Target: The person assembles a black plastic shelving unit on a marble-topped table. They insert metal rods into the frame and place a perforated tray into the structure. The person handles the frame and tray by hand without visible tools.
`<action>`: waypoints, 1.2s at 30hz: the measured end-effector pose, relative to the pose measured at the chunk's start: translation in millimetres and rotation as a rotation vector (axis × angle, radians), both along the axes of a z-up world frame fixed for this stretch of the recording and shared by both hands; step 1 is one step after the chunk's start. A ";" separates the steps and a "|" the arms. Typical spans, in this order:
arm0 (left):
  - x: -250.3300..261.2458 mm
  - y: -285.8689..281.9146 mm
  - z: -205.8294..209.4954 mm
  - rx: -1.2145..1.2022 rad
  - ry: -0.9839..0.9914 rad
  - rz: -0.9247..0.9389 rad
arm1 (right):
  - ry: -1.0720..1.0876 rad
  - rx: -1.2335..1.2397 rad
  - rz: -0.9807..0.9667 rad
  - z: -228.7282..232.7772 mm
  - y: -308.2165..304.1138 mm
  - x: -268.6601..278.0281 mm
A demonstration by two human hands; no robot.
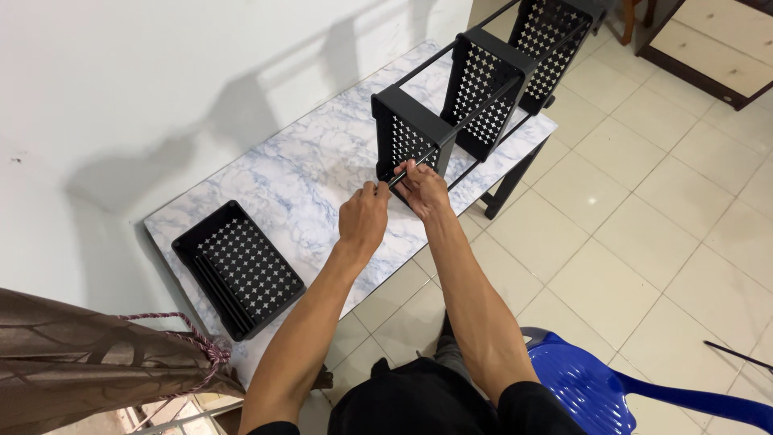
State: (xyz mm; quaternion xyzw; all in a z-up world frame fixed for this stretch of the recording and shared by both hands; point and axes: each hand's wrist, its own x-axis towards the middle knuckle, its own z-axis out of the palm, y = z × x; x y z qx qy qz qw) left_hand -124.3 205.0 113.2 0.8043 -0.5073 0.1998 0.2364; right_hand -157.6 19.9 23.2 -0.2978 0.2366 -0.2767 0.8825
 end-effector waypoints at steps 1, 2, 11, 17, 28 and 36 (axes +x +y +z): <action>2.0 -0.9 -2.4 0.008 -0.016 0.002 | 0.017 0.006 -0.004 0.9 -0.3 0.5; 3.7 -1.9 -4.8 0.016 -0.032 0.003 | 0.034 0.011 -0.008 2.4 0.2 0.5; 9.2 -5.5 -8.0 0.088 0.072 -0.003 | -0.215 0.094 0.035 15.1 17.9 -11.7; 12.1 -3.6 5.8 0.179 0.188 -0.018 | -0.184 0.071 0.040 -1.8 9.2 -4.2; 4.5 5.9 -1.5 0.049 0.039 -0.030 | -0.044 0.071 0.044 0.6 6.9 -2.1; 14.6 2.6 1.5 0.173 0.187 -0.034 | -0.284 0.099 0.098 19.3 17.7 -7.6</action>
